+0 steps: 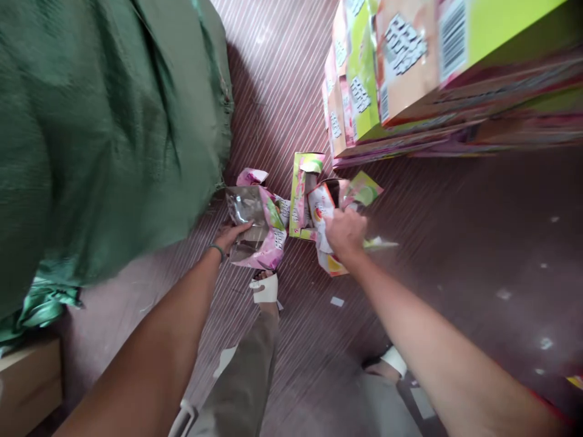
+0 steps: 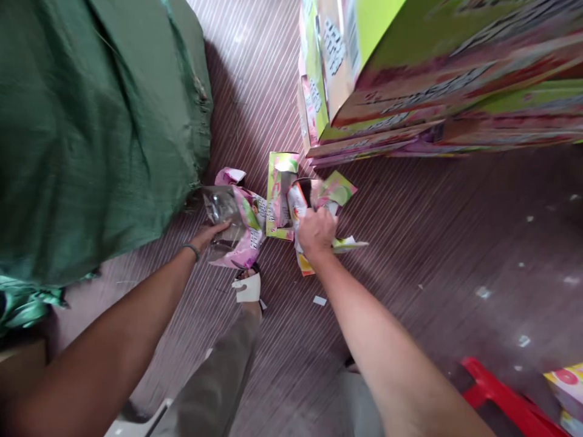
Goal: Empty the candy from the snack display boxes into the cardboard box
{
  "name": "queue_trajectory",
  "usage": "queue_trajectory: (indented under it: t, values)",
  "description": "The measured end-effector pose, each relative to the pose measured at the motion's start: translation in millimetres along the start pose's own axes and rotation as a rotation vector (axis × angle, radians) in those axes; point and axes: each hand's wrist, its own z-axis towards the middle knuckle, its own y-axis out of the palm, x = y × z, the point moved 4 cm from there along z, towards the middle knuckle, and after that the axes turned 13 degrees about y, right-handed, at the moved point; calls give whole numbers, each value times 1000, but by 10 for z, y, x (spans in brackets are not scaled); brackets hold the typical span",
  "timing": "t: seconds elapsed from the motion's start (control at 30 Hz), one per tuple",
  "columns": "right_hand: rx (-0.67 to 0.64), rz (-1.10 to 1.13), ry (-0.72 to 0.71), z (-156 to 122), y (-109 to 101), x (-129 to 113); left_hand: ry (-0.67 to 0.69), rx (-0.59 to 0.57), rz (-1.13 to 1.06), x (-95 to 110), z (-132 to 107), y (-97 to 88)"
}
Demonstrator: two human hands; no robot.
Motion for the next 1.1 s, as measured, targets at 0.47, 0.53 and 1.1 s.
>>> queue_trajectory:
  t: [0.47,0.53,1.1]
  values:
    - [11,-23,-208,-507,547,150,-106,-272,-126,135,-363,497]
    - [30,-34,-195,-577,598,315,-99,-322,-158,44,-584,699]
    - [555,-17,-499,-2697,-781,3149,-115,-340,-497,-472,-4195,1983]
